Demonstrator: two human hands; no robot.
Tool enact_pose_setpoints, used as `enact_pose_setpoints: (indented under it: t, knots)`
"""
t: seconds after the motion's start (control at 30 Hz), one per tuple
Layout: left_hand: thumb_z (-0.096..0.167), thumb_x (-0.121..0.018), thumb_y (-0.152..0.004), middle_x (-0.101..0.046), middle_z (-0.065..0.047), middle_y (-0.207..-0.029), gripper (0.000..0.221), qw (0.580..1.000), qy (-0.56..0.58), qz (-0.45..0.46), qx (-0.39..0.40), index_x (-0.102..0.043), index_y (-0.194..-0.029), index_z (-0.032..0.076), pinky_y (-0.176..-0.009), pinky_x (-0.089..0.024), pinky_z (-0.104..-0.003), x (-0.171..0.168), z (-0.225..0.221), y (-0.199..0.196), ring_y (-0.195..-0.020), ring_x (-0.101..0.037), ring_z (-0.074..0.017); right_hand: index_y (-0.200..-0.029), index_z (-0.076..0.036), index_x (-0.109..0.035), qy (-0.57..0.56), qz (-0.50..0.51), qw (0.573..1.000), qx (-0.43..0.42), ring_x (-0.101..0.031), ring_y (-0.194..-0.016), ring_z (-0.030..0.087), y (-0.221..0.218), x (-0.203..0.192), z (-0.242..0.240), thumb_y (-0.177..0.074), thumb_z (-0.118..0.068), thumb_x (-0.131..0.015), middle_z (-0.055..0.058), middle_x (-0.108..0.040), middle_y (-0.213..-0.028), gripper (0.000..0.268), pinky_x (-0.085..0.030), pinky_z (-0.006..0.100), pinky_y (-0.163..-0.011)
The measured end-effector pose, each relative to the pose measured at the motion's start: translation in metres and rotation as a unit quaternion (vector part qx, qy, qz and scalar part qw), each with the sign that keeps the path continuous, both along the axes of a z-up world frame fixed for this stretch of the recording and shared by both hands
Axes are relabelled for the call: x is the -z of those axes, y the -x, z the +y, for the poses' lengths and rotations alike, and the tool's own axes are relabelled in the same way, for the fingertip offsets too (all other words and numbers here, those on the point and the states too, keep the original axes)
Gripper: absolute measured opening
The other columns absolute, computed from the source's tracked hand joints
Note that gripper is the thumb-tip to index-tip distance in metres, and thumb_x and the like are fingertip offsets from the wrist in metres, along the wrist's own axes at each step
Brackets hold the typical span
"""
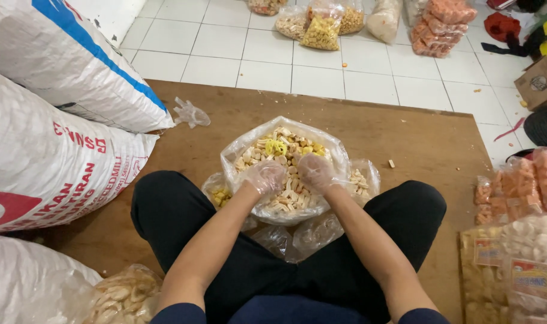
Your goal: Sorting through small snack pieces in a plastic bag while sitting on the floor
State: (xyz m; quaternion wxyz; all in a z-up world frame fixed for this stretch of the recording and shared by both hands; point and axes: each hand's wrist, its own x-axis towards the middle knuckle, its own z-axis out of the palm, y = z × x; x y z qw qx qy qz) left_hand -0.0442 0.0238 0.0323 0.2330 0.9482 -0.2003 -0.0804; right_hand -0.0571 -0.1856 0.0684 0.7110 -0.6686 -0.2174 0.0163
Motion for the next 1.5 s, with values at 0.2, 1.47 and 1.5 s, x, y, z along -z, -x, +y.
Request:
enact_pose_setpoints:
  t: [0.2, 1.47, 1.5]
  knots:
    - [0.026, -0.039, -0.103, -0.074, -0.01, -0.084, 0.042, 0.959, 0.235, 0.16, -0.005, -0.076, -0.089, 0.011, -0.087, -0.055, -0.04, -0.026, 0.019, 0.011, -0.089, -0.07, -0.0243, -0.084, 0.0, -0.065, -0.128, 0.038, 0.991, 0.026, -0.069, -0.076, 0.02, -0.019, 0.034, 0.013, -0.084, -0.002, -0.078, 0.014, -0.068, -0.081, 0.013, -0.056, 0.026, -0.068]
    - [0.05, -0.069, -0.081, -0.077, -0.011, -0.094, 0.036, 0.952, 0.2, 0.013, -0.231, -0.079, -0.097, 0.019, -0.087, -0.057, -0.048, -0.095, -0.012, 0.005, -0.102, -0.072, -0.0357, -0.132, -0.025, -0.053, 0.412, -0.043, 0.91, 0.035, -0.061, -0.125, 0.033, 0.012, -0.092, 0.041, -0.082, -0.03, -0.065, 0.008, -0.067, -0.129, 0.051, -0.049, 0.05, -0.108]
    - [0.05, -0.069, -0.081, -0.077, -0.011, -0.094, 0.036, 0.952, 0.2, 0.014, -0.231, -0.079, -0.097, 0.019, -0.087, -0.057, -0.048, -0.089, -0.01, 0.004, -0.102, -0.072, -0.0357, -0.132, -0.025, -0.053, 0.412, -0.043, 0.91, 0.034, -0.061, -0.125, 0.033, 0.006, -0.079, 0.037, -0.082, -0.03, -0.065, 0.008, -0.067, -0.129, 0.051, -0.049, 0.05, -0.108]
